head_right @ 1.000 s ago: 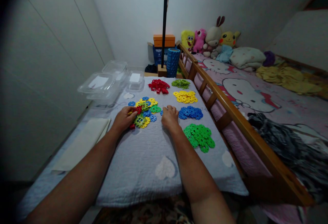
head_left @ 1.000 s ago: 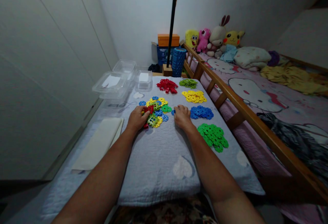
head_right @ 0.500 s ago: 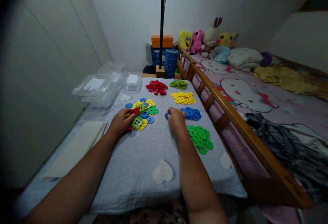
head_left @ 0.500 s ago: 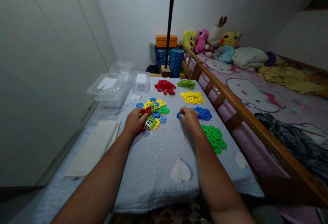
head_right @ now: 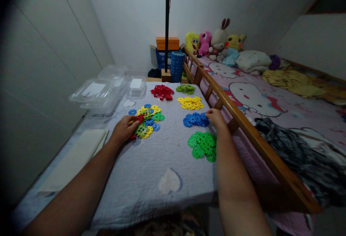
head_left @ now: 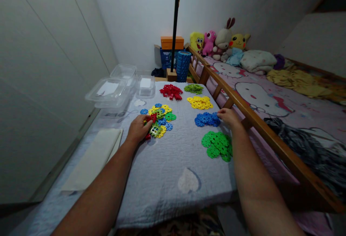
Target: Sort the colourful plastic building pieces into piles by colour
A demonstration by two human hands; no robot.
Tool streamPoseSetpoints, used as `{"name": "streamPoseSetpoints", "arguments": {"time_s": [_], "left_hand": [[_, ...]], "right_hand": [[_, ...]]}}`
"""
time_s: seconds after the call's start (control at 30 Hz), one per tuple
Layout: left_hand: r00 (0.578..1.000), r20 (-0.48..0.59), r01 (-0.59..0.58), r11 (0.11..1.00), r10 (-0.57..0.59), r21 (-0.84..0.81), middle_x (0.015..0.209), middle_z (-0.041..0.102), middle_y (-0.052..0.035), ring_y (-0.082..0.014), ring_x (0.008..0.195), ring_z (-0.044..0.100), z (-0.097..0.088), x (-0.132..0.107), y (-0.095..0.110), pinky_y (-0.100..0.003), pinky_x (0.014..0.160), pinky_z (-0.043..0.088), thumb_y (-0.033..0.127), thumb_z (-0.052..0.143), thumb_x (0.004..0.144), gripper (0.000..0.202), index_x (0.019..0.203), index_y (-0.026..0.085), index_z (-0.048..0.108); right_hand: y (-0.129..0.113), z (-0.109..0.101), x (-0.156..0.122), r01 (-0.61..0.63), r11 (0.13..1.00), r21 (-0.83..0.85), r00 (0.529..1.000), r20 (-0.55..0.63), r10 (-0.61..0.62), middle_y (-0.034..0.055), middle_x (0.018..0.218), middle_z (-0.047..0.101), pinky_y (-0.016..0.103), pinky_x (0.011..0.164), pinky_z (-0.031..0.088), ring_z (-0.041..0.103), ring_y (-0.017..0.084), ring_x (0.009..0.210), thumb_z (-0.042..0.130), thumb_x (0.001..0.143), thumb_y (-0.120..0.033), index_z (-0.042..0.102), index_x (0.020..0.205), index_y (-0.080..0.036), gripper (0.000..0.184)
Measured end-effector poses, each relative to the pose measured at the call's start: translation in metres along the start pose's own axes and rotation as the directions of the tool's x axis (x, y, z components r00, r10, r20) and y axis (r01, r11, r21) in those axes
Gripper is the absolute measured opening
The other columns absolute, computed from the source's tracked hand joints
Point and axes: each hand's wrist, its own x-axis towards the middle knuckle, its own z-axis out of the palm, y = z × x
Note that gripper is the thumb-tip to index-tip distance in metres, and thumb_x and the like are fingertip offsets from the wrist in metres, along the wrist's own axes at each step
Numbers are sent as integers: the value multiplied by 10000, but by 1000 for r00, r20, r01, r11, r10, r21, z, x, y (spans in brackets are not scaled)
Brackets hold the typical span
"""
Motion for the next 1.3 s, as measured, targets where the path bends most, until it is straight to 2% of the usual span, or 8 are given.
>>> {"name": "streamPoseSetpoints", "arguments": {"time_s": [0.23,0.4,0.6,0.7,0.83,1.0,1.1,1.3], "left_hand": [[1000,0,-9,1000,9,0,1116,710,-110,-286,1086,658,-1,0,0,-423,1010,508,462,514,866,360,1023,200,704],[1000,5,-10,1000,10,1,1117,708,-109,-291,1084,661,-1,0,0,-433,1017,509,450,525,865,344,1021,202,704],[997,-50,-52,998,50,-26,1141,691,-129,-303,1154,631,2,2,-4,-461,1074,481,420,547,849,318,1017,192,693],[995,-91,-53,998,49,-39,1199,676,-139,-306,1214,602,4,3,-4,-476,1115,455,415,557,849,312,1025,194,690],[996,-85,-37,997,31,-69,1258,669,-136,-295,1250,597,4,2,-3,-455,1131,447,431,548,859,342,1067,195,681],[1000,-10,-20,996,19,-82,1213,707,-99,-278,1147,655,1,-1,0,-434,1060,492,453,544,865,370,1113,213,678],[999,36,-26,993,30,-115,1191,721,-81,-270,1121,666,-2,-2,3,-422,1038,506,465,561,862,379,1121,219,686],[991,112,-39,973,66,-227,1159,730,-77,-259,1087,680,-1,-2,11,-409,1008,527,469,573,860,386,1113,204,695]], "right_hand": [[12,18,1,-17,996,-92,999,-35,14,-11,602,614,240,576,411,557,142,581,624,646,-116,621,637,-183,67],[15,20,0,12,968,-251,999,-46,-25,28,683,677,238,615,423,611,160,667,594,698,-124,683,707,-166,99],[-17,26,-10,120,936,-331,975,-137,-173,91,872,742,294,762,476,647,208,818,575,781,-171,743,854,-169,182],[-53,52,-24,291,920,-263,950,-31,-310,67,880,736,295,784,481,633,195,816,574,814,-210,737,876,-179,177],[-97,112,-53,452,880,-148,883,213,-418,62,964,748,300,860,478,647,194,908,580,848,-192,736,934,-185,178],[-111,180,-84,513,840,-177,856,186,-483,123,1251,693,365,981,436,590,262,1144,597,901,-192,703,1186,-212,304],[-104,195,-91,522,836,-168,852,146,-503,107,1259,680,386,982,416,558,279,1156,592,918,-197,700,1170,-251,280],[-95,196,-90,514,851,-112,857,105,-504,88,1151,691,387,970,397,543,275,1111,619,895,-202,691,1018,-249,150]]}}
